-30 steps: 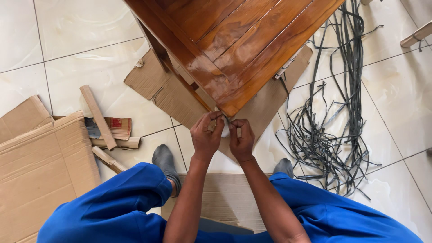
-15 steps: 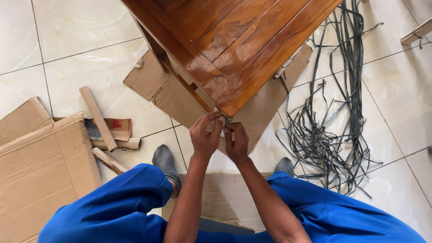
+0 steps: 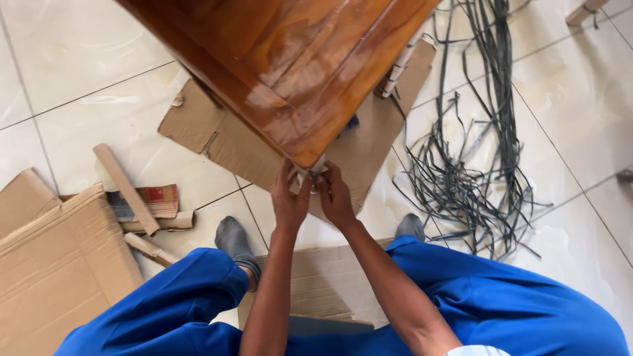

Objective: Wrapping the legs of a wooden chair with protective cardboard and plastic strips.

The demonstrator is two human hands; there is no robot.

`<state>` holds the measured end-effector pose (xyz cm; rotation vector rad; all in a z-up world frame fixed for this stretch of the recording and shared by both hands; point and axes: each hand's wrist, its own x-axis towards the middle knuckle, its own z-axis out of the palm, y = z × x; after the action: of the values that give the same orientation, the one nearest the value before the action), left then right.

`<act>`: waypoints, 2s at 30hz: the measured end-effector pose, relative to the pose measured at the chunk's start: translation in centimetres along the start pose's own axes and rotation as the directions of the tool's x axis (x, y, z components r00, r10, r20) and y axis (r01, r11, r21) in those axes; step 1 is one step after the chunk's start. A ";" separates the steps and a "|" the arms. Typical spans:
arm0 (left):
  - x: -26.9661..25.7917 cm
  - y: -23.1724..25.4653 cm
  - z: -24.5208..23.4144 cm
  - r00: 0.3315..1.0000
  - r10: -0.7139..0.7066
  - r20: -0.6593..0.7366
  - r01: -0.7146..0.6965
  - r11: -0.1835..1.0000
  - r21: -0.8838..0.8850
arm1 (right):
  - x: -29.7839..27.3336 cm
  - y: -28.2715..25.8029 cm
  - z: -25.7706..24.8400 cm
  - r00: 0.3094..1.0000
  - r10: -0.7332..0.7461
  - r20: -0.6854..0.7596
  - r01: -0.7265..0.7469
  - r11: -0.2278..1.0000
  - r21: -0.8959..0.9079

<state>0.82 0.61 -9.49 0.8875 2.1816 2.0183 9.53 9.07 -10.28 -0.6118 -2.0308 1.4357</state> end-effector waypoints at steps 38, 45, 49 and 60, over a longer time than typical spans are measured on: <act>-15.1 -14.9 2.5 0.602 -0.615 0.509 0.140 0.708 0.692 | -4.3 24.4 -18.8 0.660 0.278 -0.698 -0.732 0.451 -0.512; -14.7 -14.0 2.3 0.557 -0.653 0.513 0.142 0.684 0.715 | -2.3 25.7 -20.1 0.754 0.495 -0.432 -0.622 0.327 -0.711; -14.7 -14.4 2.4 0.557 -0.647 0.520 0.134 0.688 0.713 | -2.7 26.6 -20.0 0.752 0.518 -0.408 -0.614 0.326 -0.719; -14.0 -13.3 2.7 0.598 -0.616 0.514 0.171 0.724 0.668 | -1.8 15.7 -12.4 0.838 0.081 -0.539 -0.332 0.860 -0.388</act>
<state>8.65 -2.79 -27.03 0.8618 2.1756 0.5999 19.96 21.37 -22.26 -1.3116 -1.9016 0.7456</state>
